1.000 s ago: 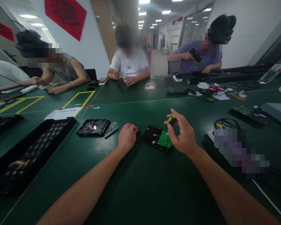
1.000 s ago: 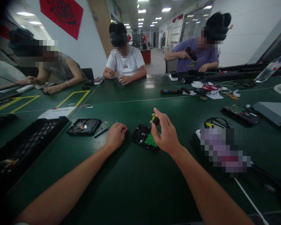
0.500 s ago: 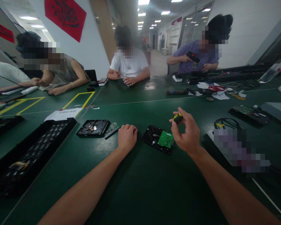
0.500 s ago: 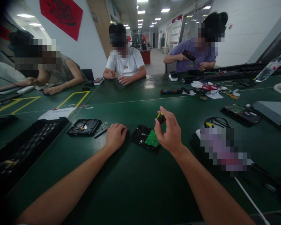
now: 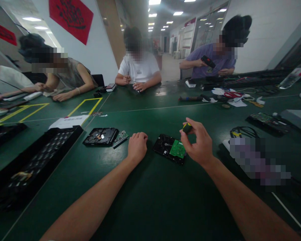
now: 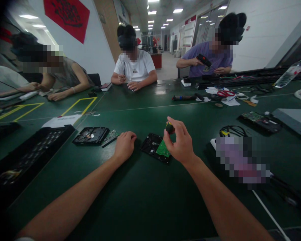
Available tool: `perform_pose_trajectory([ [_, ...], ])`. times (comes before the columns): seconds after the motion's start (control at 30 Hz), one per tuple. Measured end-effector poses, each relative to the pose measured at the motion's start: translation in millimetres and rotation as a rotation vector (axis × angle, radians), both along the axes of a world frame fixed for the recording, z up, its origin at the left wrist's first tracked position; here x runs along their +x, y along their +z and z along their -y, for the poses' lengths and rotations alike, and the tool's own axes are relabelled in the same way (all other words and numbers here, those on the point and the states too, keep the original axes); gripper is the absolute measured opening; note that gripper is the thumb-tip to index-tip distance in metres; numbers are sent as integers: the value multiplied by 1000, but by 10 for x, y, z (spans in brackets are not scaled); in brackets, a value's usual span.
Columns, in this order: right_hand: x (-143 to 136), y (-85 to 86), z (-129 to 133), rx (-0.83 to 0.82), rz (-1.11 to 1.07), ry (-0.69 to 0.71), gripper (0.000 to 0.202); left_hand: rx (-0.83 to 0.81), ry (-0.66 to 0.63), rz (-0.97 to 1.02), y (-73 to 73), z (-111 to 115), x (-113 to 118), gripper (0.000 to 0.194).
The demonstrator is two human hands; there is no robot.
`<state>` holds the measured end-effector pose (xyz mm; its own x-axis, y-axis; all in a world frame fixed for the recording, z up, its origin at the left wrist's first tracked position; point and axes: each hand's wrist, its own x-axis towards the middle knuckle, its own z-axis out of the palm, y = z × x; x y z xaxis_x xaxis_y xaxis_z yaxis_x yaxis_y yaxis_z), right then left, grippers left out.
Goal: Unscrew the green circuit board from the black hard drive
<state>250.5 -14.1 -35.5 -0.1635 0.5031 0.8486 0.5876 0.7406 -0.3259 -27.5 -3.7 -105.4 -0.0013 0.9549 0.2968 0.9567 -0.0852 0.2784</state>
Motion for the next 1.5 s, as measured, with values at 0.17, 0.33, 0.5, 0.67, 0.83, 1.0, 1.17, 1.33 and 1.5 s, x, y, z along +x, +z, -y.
perform_pose_trajectory([
  [0.17,-4,-30,-13,-16,-8,3,57,1,-23,23,5,3,-3,16],
  [0.33,-9,-38,-17,-10,2,6,57,-10,-38,33,17,12,-8,21],
  [0.5,-22,-24,0,-22,-2,10,55,-15,-25,37,19,10,-18,21],
  [0.67,-30,-34,3,-27,3,24,55,-15,-19,37,3,3,-29,19],
  [0.83,-24,-63,-3,-41,5,-12,55,-18,-24,38,-3,-5,-29,18],
  [1.0,-9,-73,-11,-38,-18,-45,52,-17,-29,50,5,-10,-20,18],
  [1.17,-6,-78,-21,-45,-18,-34,53,2,-39,83,15,-4,-12,20],
  [1.33,-12,-77,-12,-54,10,-3,56,25,-58,145,15,11,-8,24],
  [1.5,-20,-74,3,-69,12,21,57,42,-97,197,14,20,2,26],
])
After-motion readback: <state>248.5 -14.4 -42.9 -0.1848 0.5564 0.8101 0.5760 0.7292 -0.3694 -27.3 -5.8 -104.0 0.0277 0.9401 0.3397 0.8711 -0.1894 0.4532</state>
